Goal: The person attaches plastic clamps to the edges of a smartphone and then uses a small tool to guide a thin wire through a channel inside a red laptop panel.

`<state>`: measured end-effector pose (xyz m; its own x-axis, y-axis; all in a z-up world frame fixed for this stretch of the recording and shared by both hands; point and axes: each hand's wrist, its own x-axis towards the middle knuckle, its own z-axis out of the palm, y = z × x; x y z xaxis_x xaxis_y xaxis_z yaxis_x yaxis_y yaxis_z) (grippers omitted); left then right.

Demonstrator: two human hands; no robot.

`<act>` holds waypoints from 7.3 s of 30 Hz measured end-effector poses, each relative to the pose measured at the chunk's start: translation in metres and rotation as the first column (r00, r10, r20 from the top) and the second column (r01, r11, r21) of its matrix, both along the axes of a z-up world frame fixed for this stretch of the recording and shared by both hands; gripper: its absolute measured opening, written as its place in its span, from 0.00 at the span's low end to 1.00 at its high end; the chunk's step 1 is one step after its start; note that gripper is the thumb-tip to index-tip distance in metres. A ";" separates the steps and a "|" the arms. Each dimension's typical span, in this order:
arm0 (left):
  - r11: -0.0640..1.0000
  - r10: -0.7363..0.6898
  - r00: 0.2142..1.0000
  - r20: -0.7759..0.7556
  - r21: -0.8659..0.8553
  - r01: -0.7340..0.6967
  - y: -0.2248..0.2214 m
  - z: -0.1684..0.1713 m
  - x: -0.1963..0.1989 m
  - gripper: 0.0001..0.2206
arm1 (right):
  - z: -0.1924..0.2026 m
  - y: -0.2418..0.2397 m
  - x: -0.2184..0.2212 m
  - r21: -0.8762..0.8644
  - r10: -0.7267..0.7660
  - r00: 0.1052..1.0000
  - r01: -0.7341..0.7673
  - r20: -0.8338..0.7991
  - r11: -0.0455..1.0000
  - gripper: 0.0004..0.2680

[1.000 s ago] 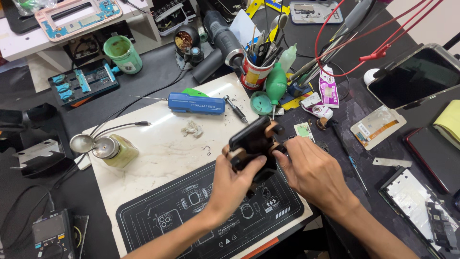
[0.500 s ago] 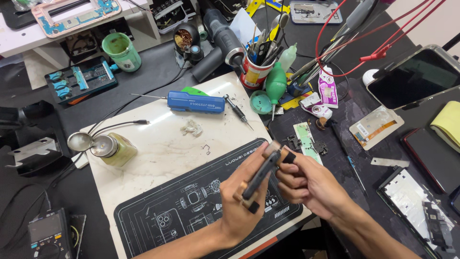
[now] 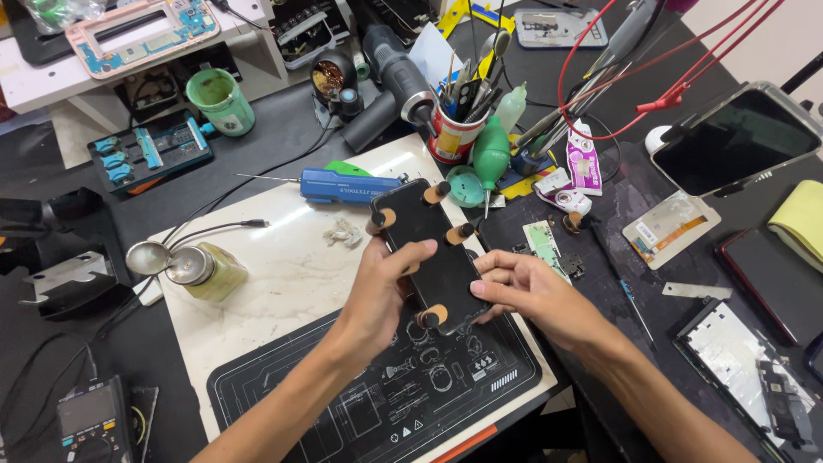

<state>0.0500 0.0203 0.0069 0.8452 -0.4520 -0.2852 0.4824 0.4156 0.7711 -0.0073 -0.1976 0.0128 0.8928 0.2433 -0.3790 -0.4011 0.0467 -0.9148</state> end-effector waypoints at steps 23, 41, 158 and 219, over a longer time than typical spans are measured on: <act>0.946 -0.303 0.911 -0.282 -0.206 0.250 -0.028 -0.004 -0.007 0.23 | 0.057 -0.067 0.001 -0.938 0.120 0.933 0.329 0.341 0.104 0.11; 0.935 -0.296 0.955 0.001 -0.205 0.290 -0.010 0.007 0.000 0.28 | 0.070 -0.014 -0.016 -0.781 0.271 0.803 0.339 0.531 0.525 0.09; 0.508 -0.842 0.356 0.406 0.373 0.776 -0.299 -0.049 -0.110 0.16 | 0.016 -0.383 -0.295 -0.978 -0.748 0.630 0.119 0.207 -0.171 0.41; 0.638 -0.754 -0.306 0.582 0.760 -0.126 -0.060 -0.058 -0.094 0.54 | -0.061 -0.043 -0.194 -0.898 0.471 0.808 0.434 0.353 -0.071 0.31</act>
